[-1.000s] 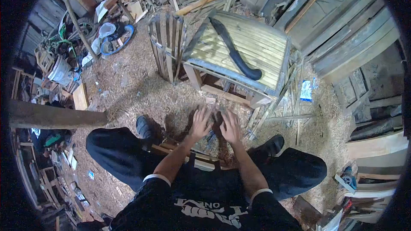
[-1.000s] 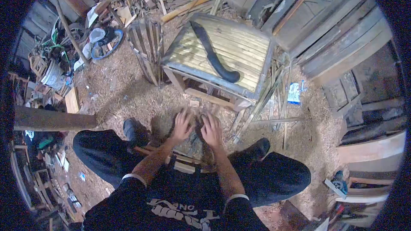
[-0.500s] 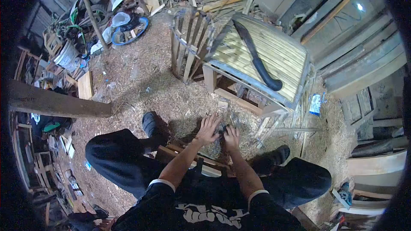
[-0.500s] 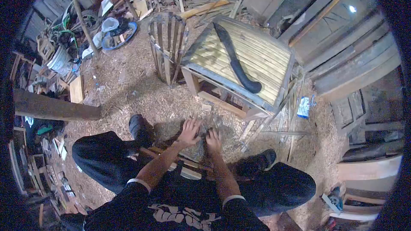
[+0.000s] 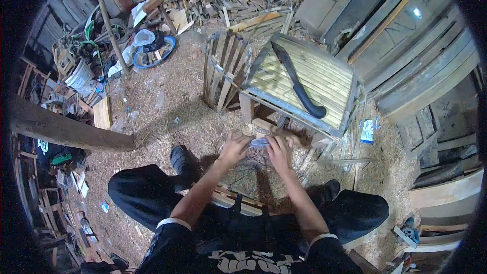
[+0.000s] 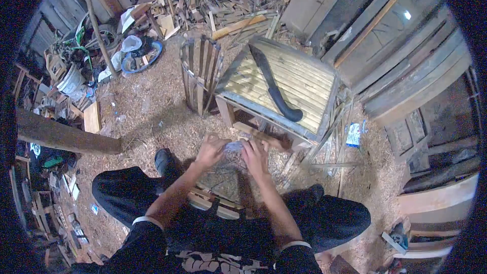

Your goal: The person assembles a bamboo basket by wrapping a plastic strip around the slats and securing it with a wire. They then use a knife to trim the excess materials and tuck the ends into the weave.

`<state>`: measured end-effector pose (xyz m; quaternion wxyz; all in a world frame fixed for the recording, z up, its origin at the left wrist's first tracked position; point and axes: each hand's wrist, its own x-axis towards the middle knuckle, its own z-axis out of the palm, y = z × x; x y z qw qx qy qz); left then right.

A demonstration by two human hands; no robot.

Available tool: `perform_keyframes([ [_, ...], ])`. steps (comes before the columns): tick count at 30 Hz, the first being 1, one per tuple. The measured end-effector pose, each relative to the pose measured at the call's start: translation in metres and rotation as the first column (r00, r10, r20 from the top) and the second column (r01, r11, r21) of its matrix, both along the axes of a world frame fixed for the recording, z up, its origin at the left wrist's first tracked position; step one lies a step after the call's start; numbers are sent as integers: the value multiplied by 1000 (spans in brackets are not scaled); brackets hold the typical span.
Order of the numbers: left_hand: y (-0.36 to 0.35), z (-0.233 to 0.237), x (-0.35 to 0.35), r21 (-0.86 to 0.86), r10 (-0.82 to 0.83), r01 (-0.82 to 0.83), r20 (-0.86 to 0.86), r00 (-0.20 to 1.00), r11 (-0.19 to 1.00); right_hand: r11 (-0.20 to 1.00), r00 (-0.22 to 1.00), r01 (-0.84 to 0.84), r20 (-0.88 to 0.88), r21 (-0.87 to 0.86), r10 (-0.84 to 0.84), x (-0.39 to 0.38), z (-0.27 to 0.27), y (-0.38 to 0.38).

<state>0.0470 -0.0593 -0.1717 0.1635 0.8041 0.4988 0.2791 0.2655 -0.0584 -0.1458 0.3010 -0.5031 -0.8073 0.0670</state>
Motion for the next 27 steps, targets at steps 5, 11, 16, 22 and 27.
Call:
perform_keyframes([
  [5, 26, 104, -24, 176, 6, -1, -25, 1000, 984, 977, 986, -157, 73, 141, 148, 15, 63, 25],
  [11, 18, 204, -33, 274, -167, 161, 1, 986, 948, 958, 959, -278, 39, -72, 281, 10, 160, 35],
  [16, 17, 200, -26, 135, -220, 217, 2, 976, 967, 912, 938, -339, -12, -232, 346, -5, 178, 37],
  [22, 41, 197, -38, 189, -14, -17, 162, 987, 982, 850, 926, -377, -162, -367, 340, -13, 198, 70],
  [27, 41, 196, -52, 163, 111, -140, 172, 979, 977, 877, 882, -390, -387, -280, 269, -18, 172, 87],
])
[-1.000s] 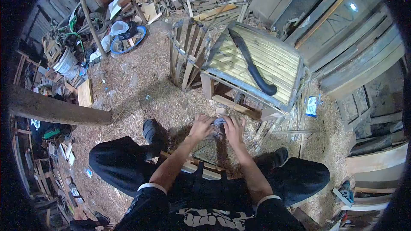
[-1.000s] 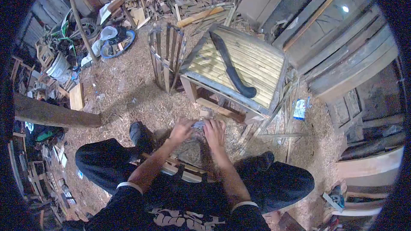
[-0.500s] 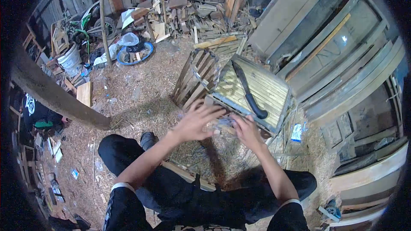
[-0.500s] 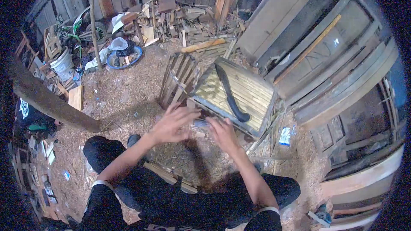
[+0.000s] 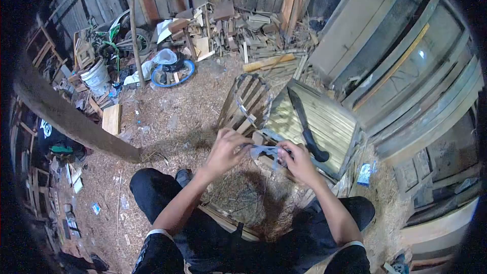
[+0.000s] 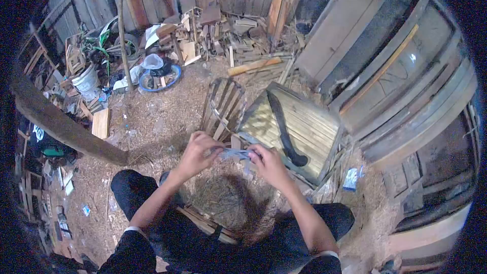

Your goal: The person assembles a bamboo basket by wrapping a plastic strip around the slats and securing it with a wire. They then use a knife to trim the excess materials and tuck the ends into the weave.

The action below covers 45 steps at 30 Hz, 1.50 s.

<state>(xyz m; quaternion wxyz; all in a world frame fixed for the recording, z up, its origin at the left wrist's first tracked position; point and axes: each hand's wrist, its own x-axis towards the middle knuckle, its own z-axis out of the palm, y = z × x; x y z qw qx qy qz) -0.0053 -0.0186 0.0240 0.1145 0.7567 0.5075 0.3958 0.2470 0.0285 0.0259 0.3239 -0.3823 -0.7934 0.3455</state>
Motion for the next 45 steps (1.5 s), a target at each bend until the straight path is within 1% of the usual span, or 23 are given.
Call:
perform_keyframes([
  [3, 0, 2, -2, -4, 4, -4, -28, 1000, 1000, 1000, 995, 13, 95, -22, -11, 8, -4, 3],
  [5, -1, 7, 0, -29, -2, 1, -23, 1000, 1000, 997, 996, 28, 92, -75, -21, 9, -7, 1],
  [7, -1, 6, 2, -55, -6, 5, -24, 1000, 998, 982, 981, 169, 88, 84, -176, 7, 0, -3],
  [8, 0, 1, 2, -56, 20, -19, 26, 999, 998, 963, 968, 210, 102, 169, -229, 11, -5, -1],
  [9, 1, -1, 1, -57, 44, -40, 75, 996, 998, 964, 970, 206, 96, 166, -224, 15, -8, 0],
  [10, 2, -2, -4, -58, 48, -44, 70, 996, 997, 959, 958, 262, 96, 108, -272, 20, -10, 1],
  [12, 4, -2, -10, -149, 115, -102, 83, 990, 984, 945, 937, 325, 122, 42, -328, 24, -12, -3],
  [17, 7, 1, -9, -124, 178, -161, 146, 973, 979, 931, 920, 328, 169, 161, -354, 23, -23, -7],
  [19, 7, 3, -7, -179, 176, -145, 175, 969, 973, 948, 945, 314, 77, 54, -318, 19, -21, -8],
  [23, 8, 3, -1, -206, 189, -150, 182, 965, 967, 963, 965, 264, 13, -46, -264, 19, -21, -8],
  [25, 10, -6, -2, -191, 222, -179, 237, 946, 965, 890, 957, 215, -94, -402, -274, 18, -10, -8],
  [26, 11, -9, -3, -191, 222, -179, 234, 946, 965, 890, 957, 214, -97, -403, -274, 17, -8, -8],
  [28, 11, -9, -4, -222, 238, -189, 220, 946, 957, 934, 950, 211, -164, -290, -265, 17, -7, -7],
  [29, 11, -10, -4, -225, 238, -189, 219, 946, 956, 932, 950, 211, -163, -293, -266, 17, -8, -6],
  [31, 9, -7, -3, -245, 241, -186, 218, 946, 952, 958, 965, 254, 23, 135, -260, 19, -11, -3],
  [32, 10, -6, -4, -249, 244, -188, 216, 946, 950, 959, 966, 253, 23, 130, -258, 21, -9, -3],
  [34, 11, -4, -4, -208, 252, -214, 180, 951, 954, 964, 926, 155, 310, 215, -218, 24, -1, -6],
  [35, 11, -4, -4, -209, 251, -212, 180, 951, 955, 964, 925, 157, 310, 213, -219, 23, 1, -6],
  [37, 12, -3, -5, -246, 269, -218, 198, 943, 945, 985, 881, 163, 441, 64, -174, 22, 6, -7],
  [41, 12, -4, -1, -193, 242, -205, 191, 951, 960, 988, 878, 145, 453, 55, -154, 18, 10, -5],
  [43, 11, -2, 1, -211, 216, -171, 212, 953, 962, 915, 915, 188, 274, 358, -296, 14, 5, -5],
  [44, 11, -2, 3, -211, 215, -170, 213, 953, 963, 914, 915, 188, 275, 359, -296, 13, 2, -4],
  [45, 10, -1, 5, -211, 204, -159, 214, 955, 965, 949, 962, 206, 130, 239, -242, 11, 2, -4],
])
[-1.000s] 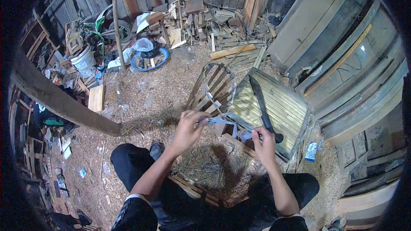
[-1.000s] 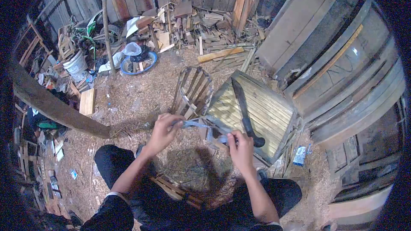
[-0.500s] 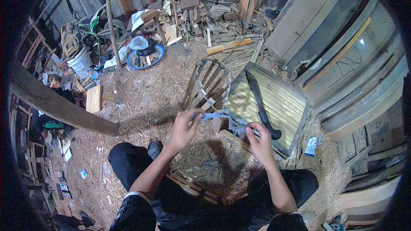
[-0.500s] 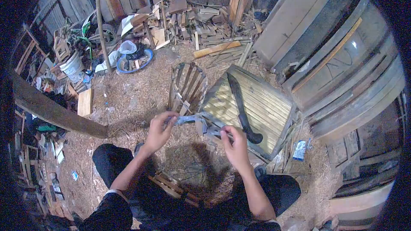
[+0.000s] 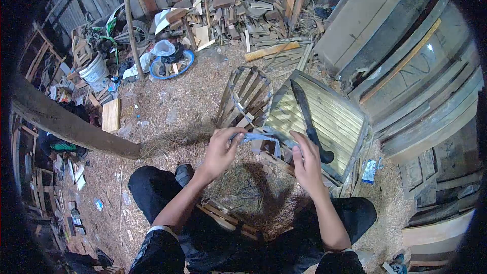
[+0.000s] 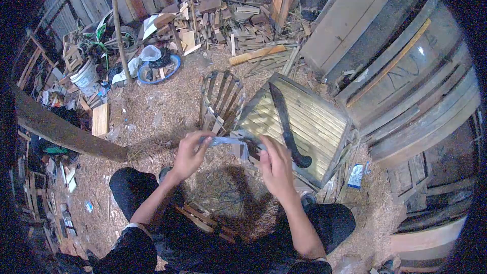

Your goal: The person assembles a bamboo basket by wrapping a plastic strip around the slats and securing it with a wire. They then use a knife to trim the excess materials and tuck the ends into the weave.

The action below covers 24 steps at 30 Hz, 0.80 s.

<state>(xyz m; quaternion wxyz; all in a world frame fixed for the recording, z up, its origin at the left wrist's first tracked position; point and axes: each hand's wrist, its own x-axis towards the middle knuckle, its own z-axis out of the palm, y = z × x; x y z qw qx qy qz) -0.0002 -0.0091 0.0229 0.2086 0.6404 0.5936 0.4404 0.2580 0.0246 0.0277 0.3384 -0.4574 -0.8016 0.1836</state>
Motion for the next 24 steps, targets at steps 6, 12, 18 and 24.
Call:
perform_keyframes([
  [6, -7, -8, 14, 16, -162, 162, 8, 987, 987, 960, 982, -143, -155, -242, 107, -12, 6, -11],
  [12, -14, -3, 9, -94, -180, 187, 78, 981, 978, 995, 994, -24, -113, -99, 12, 2, -1, -2],
  [18, -17, -6, 2, -124, -194, 188, -39, 980, 974, 926, 935, -41, -342, -375, -97, 12, -1, 2],
  [24, -16, -9, 8, -83, -230, 233, 38, 972, 969, 899, 926, -56, -359, -434, -116, 6, -1, 1],
])
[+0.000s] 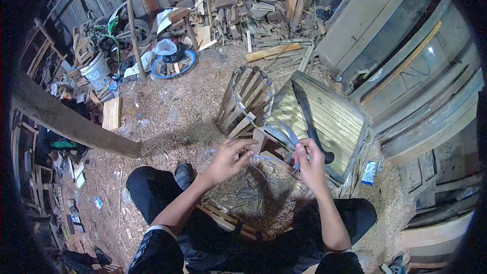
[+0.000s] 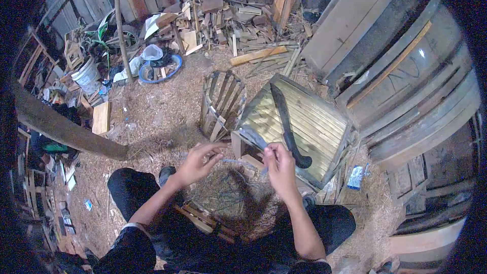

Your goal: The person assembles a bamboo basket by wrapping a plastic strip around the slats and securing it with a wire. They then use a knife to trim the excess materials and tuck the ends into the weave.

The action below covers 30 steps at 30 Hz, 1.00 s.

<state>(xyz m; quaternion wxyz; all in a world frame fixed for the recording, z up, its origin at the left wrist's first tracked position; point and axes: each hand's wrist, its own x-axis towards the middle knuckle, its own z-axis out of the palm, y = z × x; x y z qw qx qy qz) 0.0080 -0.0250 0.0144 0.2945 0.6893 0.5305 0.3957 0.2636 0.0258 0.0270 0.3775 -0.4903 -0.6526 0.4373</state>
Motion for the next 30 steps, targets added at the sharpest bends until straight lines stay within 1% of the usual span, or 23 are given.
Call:
perform_keyframes([
  [1, 2, 1, -1, -5, -6, 6, -4, 1000, 1000, 1000, 1000, -3, 1, -1, 3, -1, -1, 1],
  [3, 4, -1, -1, -13, -13, 13, -5, 1000, 1000, 993, 998, 11, 59, 116, -18, -3, -3, 3],
  [4, 5, -3, -1, 12, 1, -1, -21, 1000, 1000, 994, 998, 12, 60, 113, -19, -2, -5, 2],
  [6, 4, -3, 0, 33, 15, -13, -37, 999, 999, 994, 986, -60, 159, 97, 44, -2, -8, 0],
  [7, 3, 0, 2, 25, 9, -8, -34, 999, 1000, 983, 973, -45, 231, 177, 3, -5, -7, -3],
  [8, 2, 3, 4, 19, 4, -3, -30, 1000, 1000, 984, 973, -44, 232, 174, 2, -6, -5, -3],
  [10, 0, 6, 8, -4, 8, -8, -13, 1000, 1000, 982, 973, -101, 224, 162, 63, -9, -3, -2],
  [11, -1, 8, 10, -26, 14, -14, 3, 1000, 1000, 977, 984, -82, 173, 199, 47, -13, -2, -4],
  [12, -1, 11, 11, -29, 13, -13, 3, 1000, 1000, 977, 984, -81, 173, 197, 47, -16, 0, -5],
  [14, 1, 16, 11, 31, -28, 29, -53, 998, 999, 994, 990, -105, 96, 17, 103, -21, 4, -6],
  [15, 3, 12, 9, 27, -28, 30, -54, 998, 999, 994, 990, -105, 95, 13, 103, -21, 3, -4],
  [17, 7, -1, 3, 122, -69, 107, -277, 958, 987, 992, 990, -80, 127, 102, 67, -20, 1, 1],
  [18, 8, 1, 3, 122, -67, 104, -277, 959, 987, 991, 989, -83, 127, 102, 70, -19, 1, 4],
  [20, 8, 6, 8, 116, -42, 78, -280, 959, 990, 996, 991, -78, -105, 47, 82, -16, -1, 10],
  [21, 8, 5, 10, 111, -43, 76, -277, 960, 991, 994, 986, -80, -142, 77, 90, -17, -5, 12],
  [23, 8, 5, 16, 193, 53, -19, -172, 984, 981, 995, 987, -99, -122, 28, 102, -17, -9, 10],
  [24, 7, 5, 19, 189, 51, -18, -171, 984, 982, 993, 988, -119, -105, -17, 117, -18, -9, 8],
  [25, 6, 7, 22, 228, 91, -39, -225, 970, 973, 986, 984, -148, -114, -73, 139, -20, -8, 5],
  [26, 5, 8, 24, 268, 135, -59, -275, 952, 962, 986, 983, -150, -114, -76, 141, -20, -7, 3],
  [27, 5, 6, 25, 265, 137, -62, -275, 952, 962, 978, 978, -185, -117, -92, 174, -20, -7, 2],
  [28, 7, 5, 26, 293, 120, -25, -314, 942, 956, 970, 971, -218, -119, -108, 206, -20, -6, 2],
  [29, 7, 3, 28, 318, 103, 15, -352, 930, 948, 962, 966, -238, -135, -131, 221, -18, -5, 1],
  [30, 7, 0, 29, 316, 103, 13, -348, 932, 949, 962, 966, -238, -132, -134, 221, -17, -6, 2],
])
